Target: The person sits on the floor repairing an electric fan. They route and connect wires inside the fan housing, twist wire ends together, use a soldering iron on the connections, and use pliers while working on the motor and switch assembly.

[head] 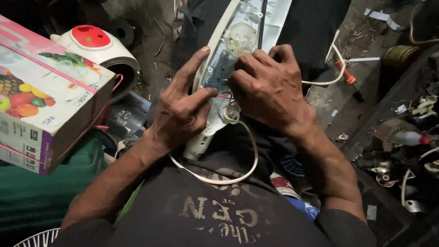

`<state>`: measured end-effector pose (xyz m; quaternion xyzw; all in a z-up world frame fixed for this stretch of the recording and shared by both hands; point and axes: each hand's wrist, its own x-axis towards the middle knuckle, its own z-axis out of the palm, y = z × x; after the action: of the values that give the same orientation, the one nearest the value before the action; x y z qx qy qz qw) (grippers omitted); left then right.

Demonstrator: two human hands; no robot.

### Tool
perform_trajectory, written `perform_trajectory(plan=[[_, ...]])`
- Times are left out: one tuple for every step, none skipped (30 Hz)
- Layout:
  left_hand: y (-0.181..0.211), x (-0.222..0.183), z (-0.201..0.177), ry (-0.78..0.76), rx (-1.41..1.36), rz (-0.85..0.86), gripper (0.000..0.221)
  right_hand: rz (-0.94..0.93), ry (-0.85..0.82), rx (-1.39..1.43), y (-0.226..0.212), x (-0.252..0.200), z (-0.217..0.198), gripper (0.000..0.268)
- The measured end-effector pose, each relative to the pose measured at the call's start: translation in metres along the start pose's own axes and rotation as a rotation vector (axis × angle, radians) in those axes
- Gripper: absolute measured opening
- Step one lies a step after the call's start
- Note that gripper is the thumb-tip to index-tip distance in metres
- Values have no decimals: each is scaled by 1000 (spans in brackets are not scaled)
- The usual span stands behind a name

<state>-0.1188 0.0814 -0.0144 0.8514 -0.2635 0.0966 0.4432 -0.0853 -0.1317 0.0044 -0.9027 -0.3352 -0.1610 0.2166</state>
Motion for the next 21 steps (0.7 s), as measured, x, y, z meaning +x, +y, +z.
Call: perform_trajectory(plan=[[0, 0, 0, 3, 6, 1, 15, -5, -2, -2, -1, 1, -1, 11], [-1, -2, 1, 5, 6, -1, 15, -7, -4, -2, -1, 1, -2, 11], [-3, -3, 2, 2, 7, 3, 14, -7, -10, 2, -1, 2, -2, 11], [-5, -4, 3, -1, 9, 7, 14, -7, -15, 5, -1, 2, -2, 11], [-5, -4, 2, 0, 9, 6, 14, -8, -16, 5, 0, 2, -1, 11], [-4, -4, 2, -2, 4, 4, 13, -13, -8, 2, 0, 2, 0, 13], [-4, -3, 1, -5, -1, 2, 12, -18, 2, -1, 1, 1, 1, 15], [-2, -2, 0, -4, -1, 3, 12, -19, 2, -2, 2, 0, 3, 15], [-1, -1, 0, -1, -1, 5, 13, -17, -5, 7, 3, -2, 4, 15], [0, 0, 0, 1, -2, 7, 13, -15, -12, 16, 5, -4, 6, 14], [0, 1, -1, 0, -2, 10, 13, -14, -10, 14, 5, -4, 6, 14], [0, 1, -1, -3, -5, 11, 14, -15, -6, 10, 5, -3, 7, 15], [1, 1, -2, -5, -7, 10, 14, -18, -3, 7, 5, -3, 8, 15], [0, 1, -1, -5, -7, 11, 14, -18, -2, 7, 4, -2, 6, 15], [0, 0, -1, -8, -12, 6, 13, -19, -9, 4, 3, -1, 4, 14], [0, 0, -1, -11, -17, 1, 13, -20, -16, 0, 3, 0, 2, 13], [0, 0, -1, -12, -16, 2, 13, -20, -15, 0, 2, -1, 3, 13], [0, -1, 0, -4, -11, 2, 13, -25, -10, -3, 2, -1, 4, 13], [1, -1, 0, 1, -7, 3, 13, -29, -4, -7, 2, -2, 4, 13], [1, 0, 0, -1, -6, 5, 13, -26, -2, -7, 2, -1, 3, 13], [2, 1, 0, 1, -7, 7, 13, -26, -3, -22, 2, 0, 2, 14]])
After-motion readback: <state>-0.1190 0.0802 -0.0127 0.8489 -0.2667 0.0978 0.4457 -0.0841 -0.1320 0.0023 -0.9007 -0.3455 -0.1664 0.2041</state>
